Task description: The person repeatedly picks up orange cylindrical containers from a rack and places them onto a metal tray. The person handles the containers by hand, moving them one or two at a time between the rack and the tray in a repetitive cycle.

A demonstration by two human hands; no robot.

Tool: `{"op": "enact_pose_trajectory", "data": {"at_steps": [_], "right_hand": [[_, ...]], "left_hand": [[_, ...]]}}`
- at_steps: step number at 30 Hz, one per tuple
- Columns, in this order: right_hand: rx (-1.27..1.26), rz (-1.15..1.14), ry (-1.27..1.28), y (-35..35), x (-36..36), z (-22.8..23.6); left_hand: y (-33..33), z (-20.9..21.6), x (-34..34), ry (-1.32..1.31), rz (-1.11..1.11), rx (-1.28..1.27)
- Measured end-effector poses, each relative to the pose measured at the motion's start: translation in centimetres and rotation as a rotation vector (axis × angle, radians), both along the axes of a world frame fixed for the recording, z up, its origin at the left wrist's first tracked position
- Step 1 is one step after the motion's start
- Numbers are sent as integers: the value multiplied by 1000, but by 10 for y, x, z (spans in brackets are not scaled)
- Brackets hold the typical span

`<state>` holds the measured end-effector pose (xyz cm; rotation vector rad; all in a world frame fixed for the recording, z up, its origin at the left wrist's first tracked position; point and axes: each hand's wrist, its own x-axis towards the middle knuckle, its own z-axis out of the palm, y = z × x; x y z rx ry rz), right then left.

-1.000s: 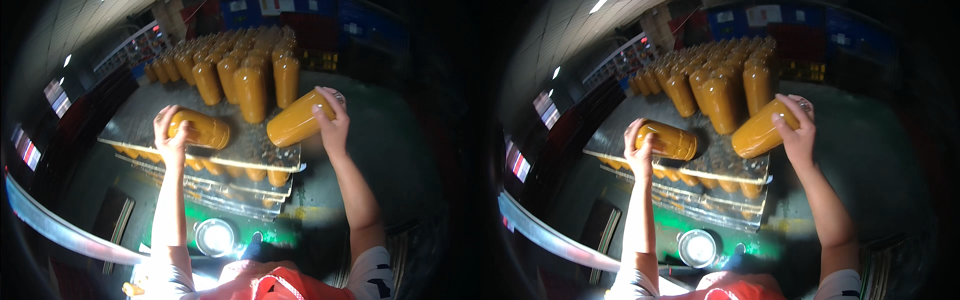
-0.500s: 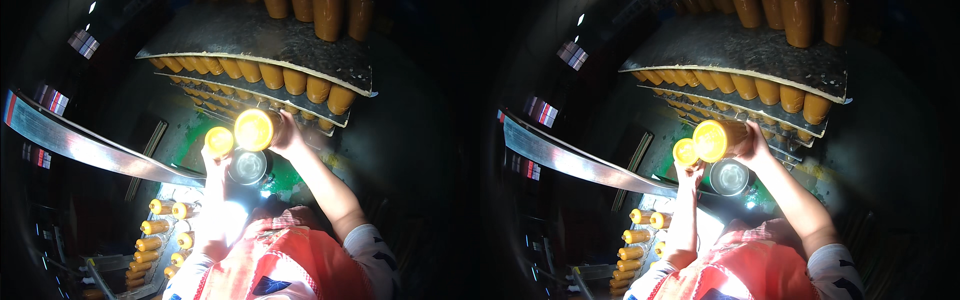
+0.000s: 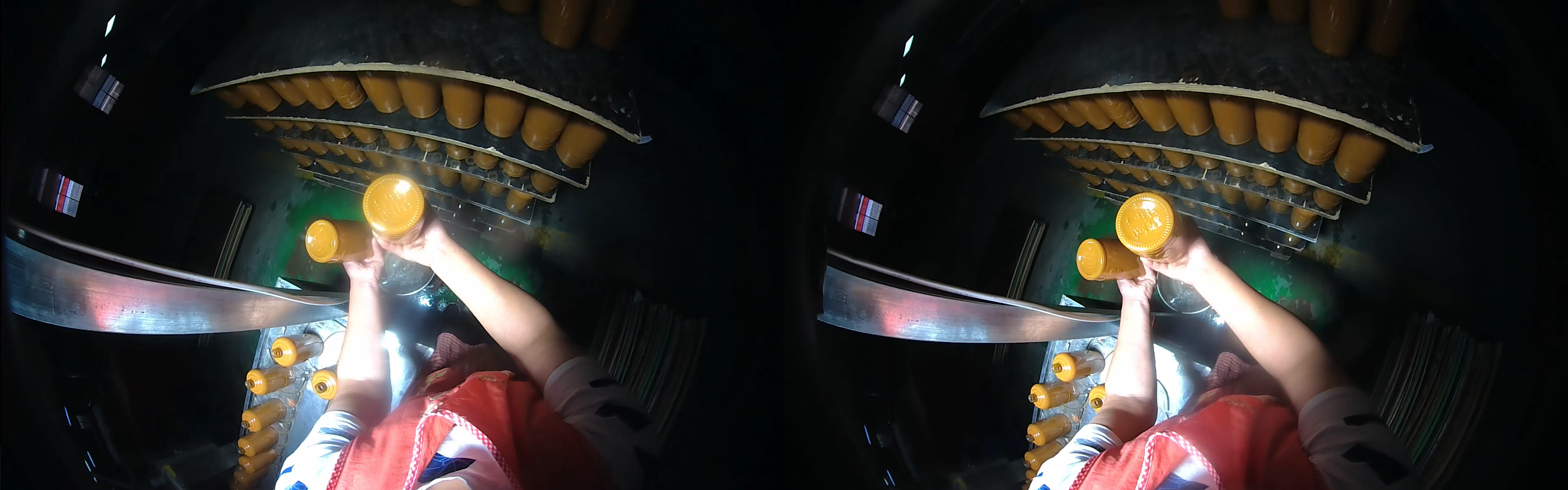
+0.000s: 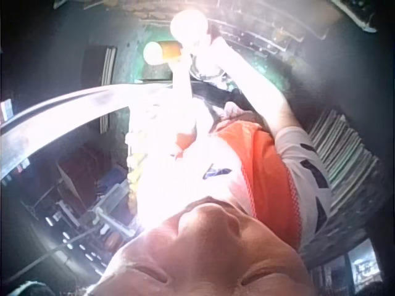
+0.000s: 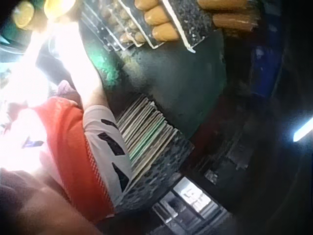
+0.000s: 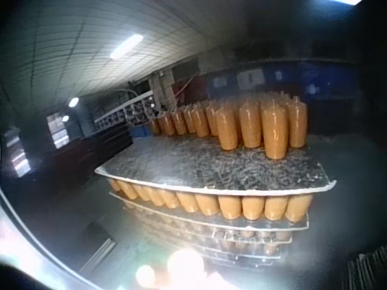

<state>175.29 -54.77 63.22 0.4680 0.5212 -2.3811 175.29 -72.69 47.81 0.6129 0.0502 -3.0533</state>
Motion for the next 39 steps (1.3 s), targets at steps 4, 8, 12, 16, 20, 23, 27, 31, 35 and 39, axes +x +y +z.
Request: {"op": "enact_pose_trajectory", "data": {"at_steps": [4, 8, 12, 16, 20, 23, 27, 31, 35, 39], "right_hand": [[-175, 66, 87, 17, 18, -19], [-222, 78, 169, 63, 43, -82], [-245, 178, 70, 150, 121, -113], [-200, 200, -248, 212, 207, -173], [-250, 413, -366, 225, 263, -216], [45, 400, -265, 194, 279, -232], [442, 439, 106, 95, 317, -169], [494, 358, 550, -5, 351, -140], [898, 299, 1630, -112, 402, -111], [947, 230, 2080, -174, 445, -137]], "left_hand": [[-7, -20, 18, 112, -128, 91], [10, -24, 89, 181, -211, 136], [41, 0, 214, 244, -45, -84], [47, -25, 360, 273, 4, -95], [38, -30, 488, 189, 87, -119], [22, -56, 579, -79, 265, -291], [-9, 5, 656, -509, 703, -605], [-67, 1, 689, -895, 812, -1518], [-98, -19, 667, -1028, 776, -2166], [-107, -41, 641, -820, 716, -2345]]}}
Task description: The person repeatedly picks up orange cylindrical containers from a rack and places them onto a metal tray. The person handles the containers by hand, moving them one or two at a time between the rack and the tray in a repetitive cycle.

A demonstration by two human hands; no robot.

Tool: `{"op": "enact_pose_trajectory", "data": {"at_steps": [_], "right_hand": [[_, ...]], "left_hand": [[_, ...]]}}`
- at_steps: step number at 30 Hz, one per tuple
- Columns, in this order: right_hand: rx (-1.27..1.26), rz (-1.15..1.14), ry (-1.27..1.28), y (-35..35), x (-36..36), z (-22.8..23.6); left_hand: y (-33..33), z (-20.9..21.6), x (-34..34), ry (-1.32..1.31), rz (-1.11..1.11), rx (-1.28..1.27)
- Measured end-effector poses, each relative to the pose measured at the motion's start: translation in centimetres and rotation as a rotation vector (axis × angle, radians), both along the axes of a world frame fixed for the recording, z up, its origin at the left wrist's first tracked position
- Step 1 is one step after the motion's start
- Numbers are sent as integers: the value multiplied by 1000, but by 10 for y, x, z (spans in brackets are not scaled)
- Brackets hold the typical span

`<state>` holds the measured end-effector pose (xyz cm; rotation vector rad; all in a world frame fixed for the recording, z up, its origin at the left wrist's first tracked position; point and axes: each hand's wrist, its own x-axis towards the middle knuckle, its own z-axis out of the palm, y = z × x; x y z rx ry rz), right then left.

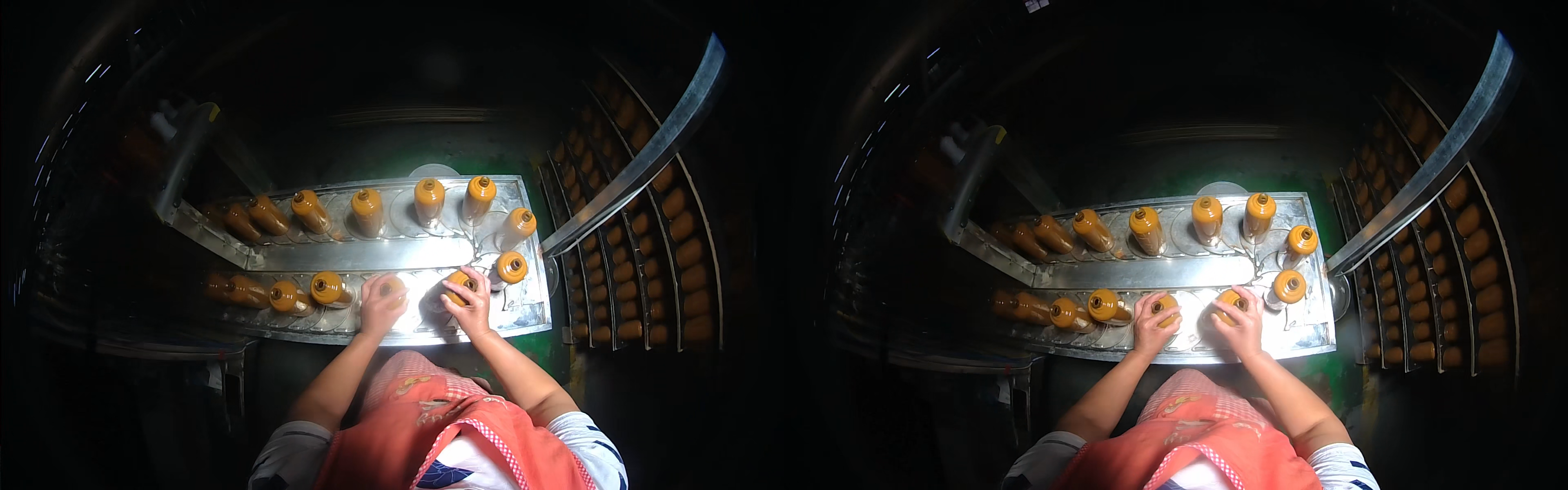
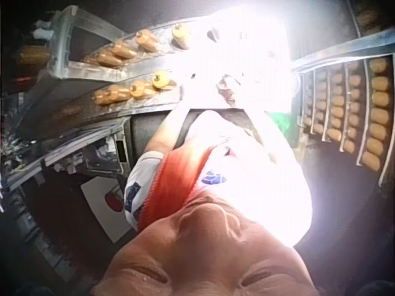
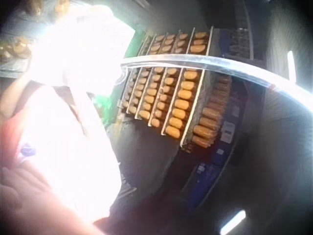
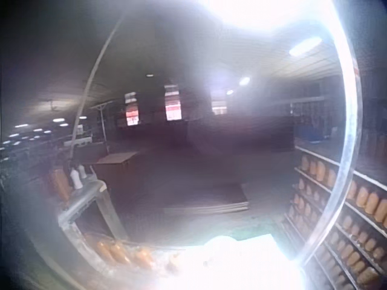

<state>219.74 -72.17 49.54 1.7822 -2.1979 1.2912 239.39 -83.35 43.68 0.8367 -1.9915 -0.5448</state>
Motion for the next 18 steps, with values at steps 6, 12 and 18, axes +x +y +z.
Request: {"op": "enact_pose_trajectory", "data": {"at_steps": [6, 12, 18], "right_hand": [[84, 73, -123, -26, -5, -67], [-19, 12, -195, 18, -46, -50], [-311, -305, -218, 168, -128, 18]], "left_hand": [[9, -5, -11, -127, -158, 65], [9, -8, -54, -187, -274, 105], [38, 30, -104, -103, -160, -198]]}}
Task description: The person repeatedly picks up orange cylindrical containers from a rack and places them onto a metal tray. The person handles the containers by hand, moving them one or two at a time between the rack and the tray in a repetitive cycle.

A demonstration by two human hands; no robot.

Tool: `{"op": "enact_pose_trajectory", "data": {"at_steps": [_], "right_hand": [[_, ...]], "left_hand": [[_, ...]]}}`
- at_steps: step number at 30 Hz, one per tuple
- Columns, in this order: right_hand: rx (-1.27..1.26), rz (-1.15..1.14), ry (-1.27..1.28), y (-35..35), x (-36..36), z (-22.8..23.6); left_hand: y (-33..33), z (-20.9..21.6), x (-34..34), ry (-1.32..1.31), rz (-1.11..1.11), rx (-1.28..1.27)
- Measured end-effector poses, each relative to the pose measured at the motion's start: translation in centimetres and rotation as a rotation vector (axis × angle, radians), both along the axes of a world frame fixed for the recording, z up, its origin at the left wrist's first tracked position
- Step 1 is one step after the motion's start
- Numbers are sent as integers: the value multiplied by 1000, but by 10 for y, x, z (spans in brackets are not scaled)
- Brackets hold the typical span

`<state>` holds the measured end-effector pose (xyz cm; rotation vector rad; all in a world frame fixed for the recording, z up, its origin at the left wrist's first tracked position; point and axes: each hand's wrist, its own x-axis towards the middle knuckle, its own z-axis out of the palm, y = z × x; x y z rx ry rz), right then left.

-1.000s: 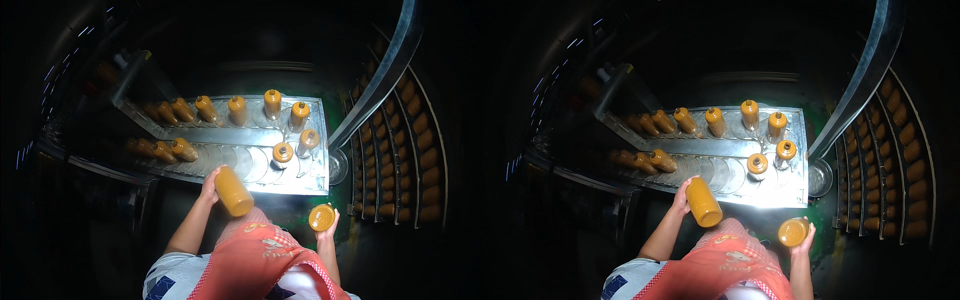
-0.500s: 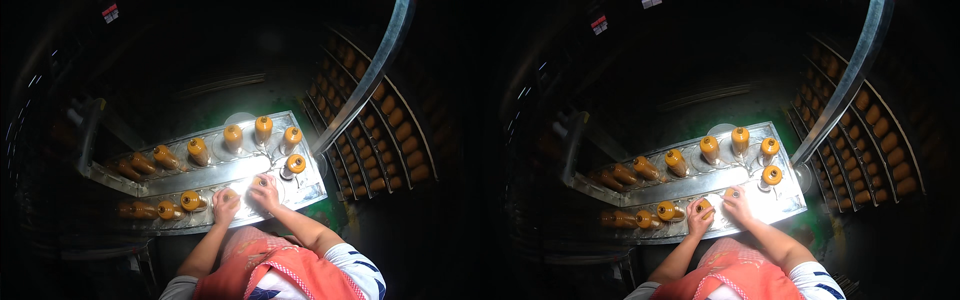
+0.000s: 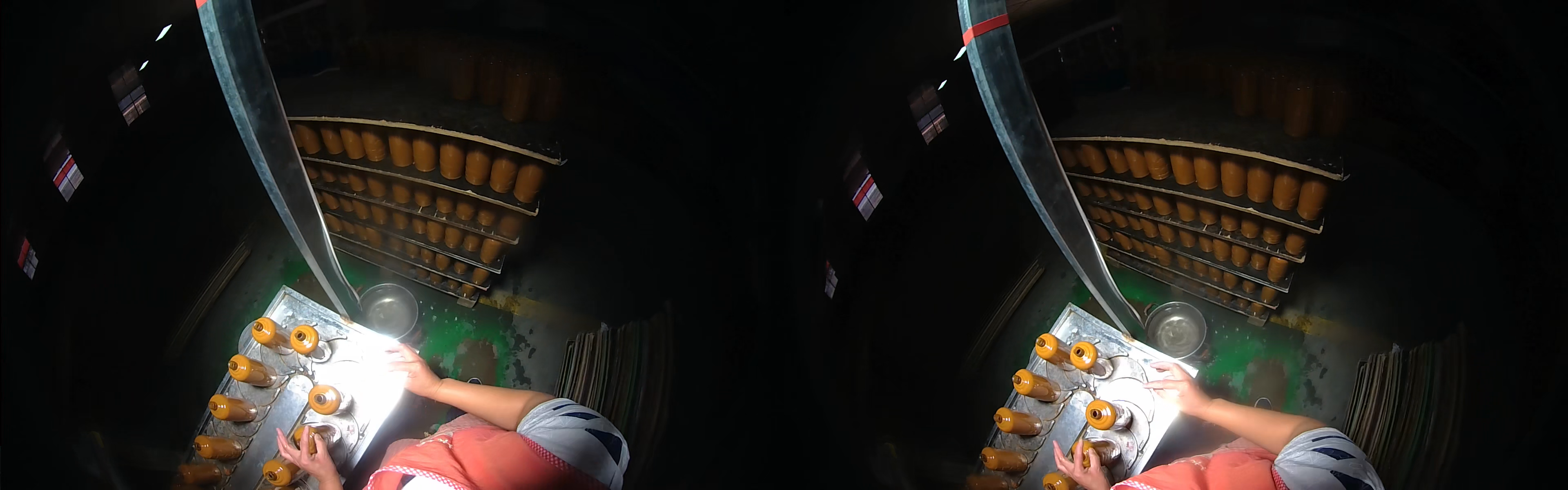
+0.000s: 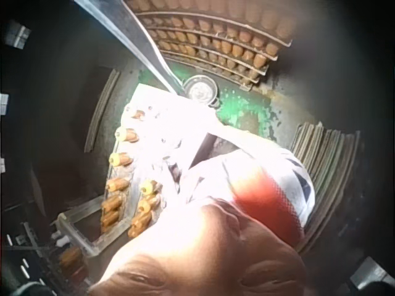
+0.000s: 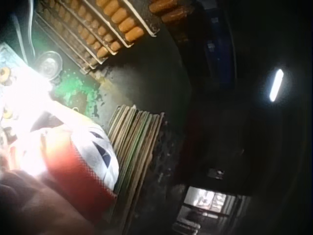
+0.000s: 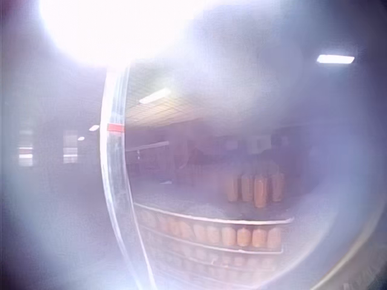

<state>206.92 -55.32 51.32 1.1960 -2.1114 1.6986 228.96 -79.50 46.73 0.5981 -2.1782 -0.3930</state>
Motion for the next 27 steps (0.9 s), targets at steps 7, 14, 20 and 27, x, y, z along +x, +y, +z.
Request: {"op": "enact_pose_trajectory", "data": {"at_steps": [7, 14, 20, 27], "right_hand": [[-166, -487, 95, 225, -147, 116], [-80, -692, 374, 350, -295, 276], [173, -918, 495, 396, -396, 373], [517, -1167, 299, 431, -512, 420]], "left_hand": [[113, 105, -161, 180, -386, 376], [228, 273, -418, 278, -1078, 281], [344, 417, -595, 265, -1270, 42], [443, 463, -744, 137, -1275, -236]]}}
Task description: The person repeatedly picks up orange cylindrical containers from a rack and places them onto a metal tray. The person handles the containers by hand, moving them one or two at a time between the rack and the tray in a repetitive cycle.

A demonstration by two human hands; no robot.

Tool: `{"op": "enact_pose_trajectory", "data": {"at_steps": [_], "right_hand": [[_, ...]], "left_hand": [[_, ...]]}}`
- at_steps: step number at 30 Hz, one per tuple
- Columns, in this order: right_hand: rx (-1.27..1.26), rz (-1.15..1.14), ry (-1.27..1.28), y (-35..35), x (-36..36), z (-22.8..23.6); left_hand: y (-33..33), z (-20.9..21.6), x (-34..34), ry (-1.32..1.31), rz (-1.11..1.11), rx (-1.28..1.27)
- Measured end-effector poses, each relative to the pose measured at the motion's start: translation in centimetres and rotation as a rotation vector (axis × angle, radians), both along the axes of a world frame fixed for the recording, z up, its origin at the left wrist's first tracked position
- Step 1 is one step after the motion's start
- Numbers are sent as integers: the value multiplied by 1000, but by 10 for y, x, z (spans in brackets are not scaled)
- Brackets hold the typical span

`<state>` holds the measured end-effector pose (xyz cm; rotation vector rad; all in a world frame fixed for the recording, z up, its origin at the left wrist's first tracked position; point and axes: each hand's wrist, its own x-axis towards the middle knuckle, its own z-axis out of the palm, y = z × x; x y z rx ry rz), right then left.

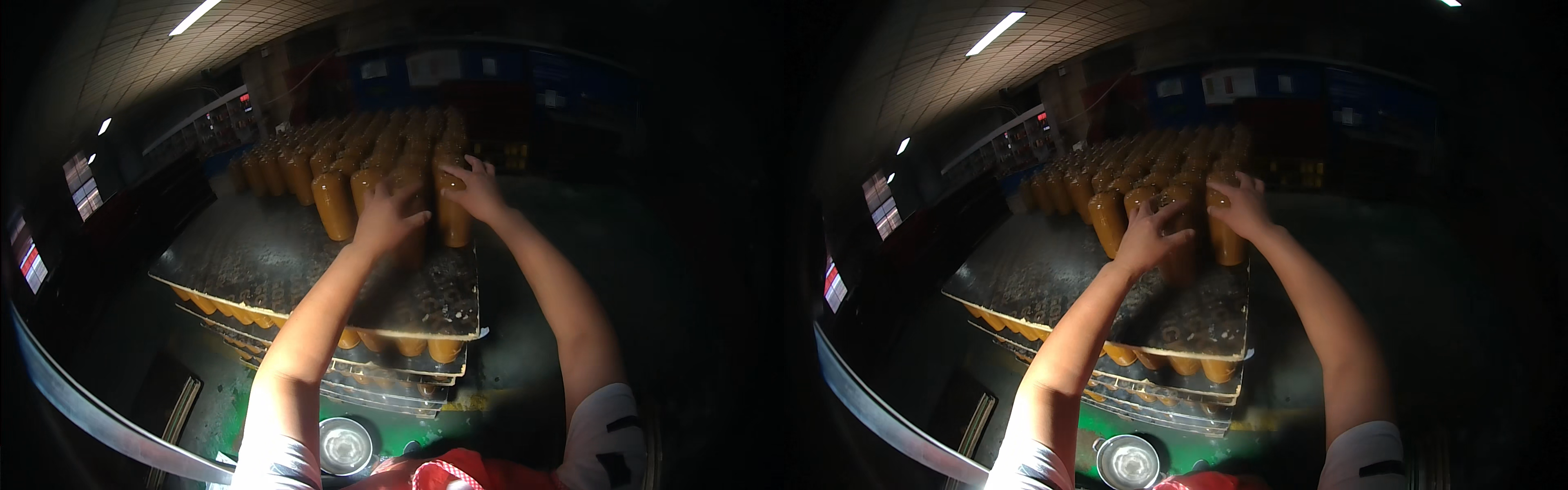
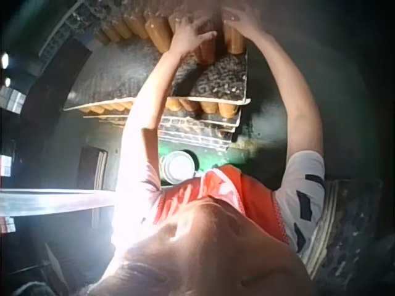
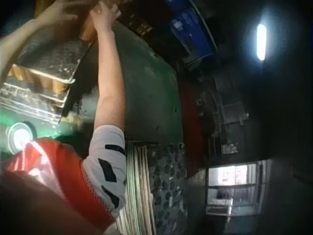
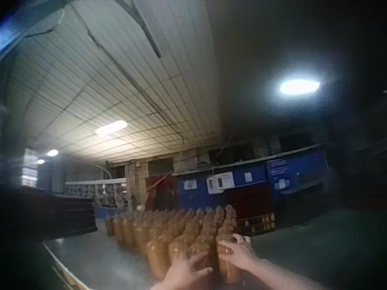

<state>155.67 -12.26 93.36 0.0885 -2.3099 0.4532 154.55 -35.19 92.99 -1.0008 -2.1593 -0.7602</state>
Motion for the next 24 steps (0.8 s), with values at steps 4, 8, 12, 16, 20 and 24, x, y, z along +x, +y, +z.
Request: {"op": "enact_pose_trajectory", "data": {"at_steps": [4, 8, 12, 16, 20, 24], "right_hand": [[-88, 88, -85, 10, -20, -6], [-37, 53, 69, 3, -28, -22], [-57, 101, 142, 6, -24, -25], [-89, 193, 392, 9, 2, -49], [-335, 337, 517, 24, 44, -67], [-959, 638, 401, 5, 100, -62]], "left_hand": [[15, -2, -18, -6, 12, -78], [7, -7, -22, 34, 21, -39], [9, -15, -22, 64, 17, 70], [-3, -33, -2, 218, 29, 208], [-39, -67, 44, 270, 17, 505], [-96, -102, 118, -25, 91, 922]]}}
